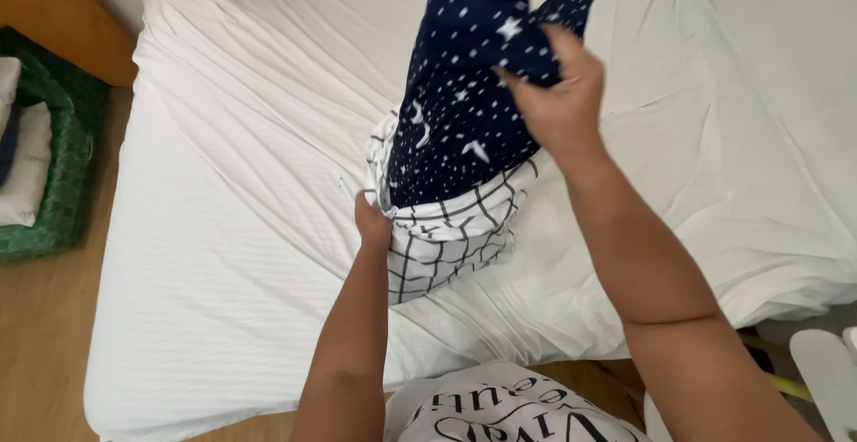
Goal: The person removes a pillow from a checkered pillowcase, folds the case, and places it on a stack of linens. They then remove a white fitted sheet from the bed and fold it by hand.
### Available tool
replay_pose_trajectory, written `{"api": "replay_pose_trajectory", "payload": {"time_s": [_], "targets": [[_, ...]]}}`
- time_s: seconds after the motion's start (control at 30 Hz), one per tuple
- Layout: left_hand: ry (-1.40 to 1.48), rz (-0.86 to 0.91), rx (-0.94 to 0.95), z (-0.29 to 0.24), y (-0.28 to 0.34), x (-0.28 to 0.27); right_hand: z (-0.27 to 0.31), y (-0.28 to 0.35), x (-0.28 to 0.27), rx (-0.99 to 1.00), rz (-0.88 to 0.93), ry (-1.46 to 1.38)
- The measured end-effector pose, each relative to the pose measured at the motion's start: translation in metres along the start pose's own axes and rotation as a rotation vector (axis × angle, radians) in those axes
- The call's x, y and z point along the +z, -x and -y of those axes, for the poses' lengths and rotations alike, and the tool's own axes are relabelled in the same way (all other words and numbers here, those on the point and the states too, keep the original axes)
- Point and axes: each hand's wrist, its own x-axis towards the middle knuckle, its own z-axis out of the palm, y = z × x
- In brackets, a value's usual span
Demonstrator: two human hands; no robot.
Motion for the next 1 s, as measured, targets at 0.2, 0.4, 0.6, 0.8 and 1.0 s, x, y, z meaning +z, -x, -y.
{"api": "replay_pose_trajectory", "payload": {"time_s": [0.2, 0.4, 0.6, 0.8, 1.0], "targets": [[-0.422, -0.092, -0.029, -0.209, 0.0, -0.058, 0.032, -0.021, -0.055, -0.081, -0.225, 0.079], [-0.192, 0.384, 0.483, -0.192, -0.046, -0.071, 0.008, -0.016, -0.068, -0.027, -0.294, -0.176], [0.354, 0.933, -0.122, -0.277, -0.01, -0.032, -0.009, -0.011, -0.041, 0.028, -0.149, -0.372], [0.133, 1.004, -0.062, -0.228, 0.001, 0.063, 0.011, 0.0, -0.021, -0.046, -0.007, -0.304], [0.116, 1.139, 0.071, -0.208, 0.026, 0.05, 0.025, 0.006, -0.043, -0.007, 0.002, -0.465]]}}
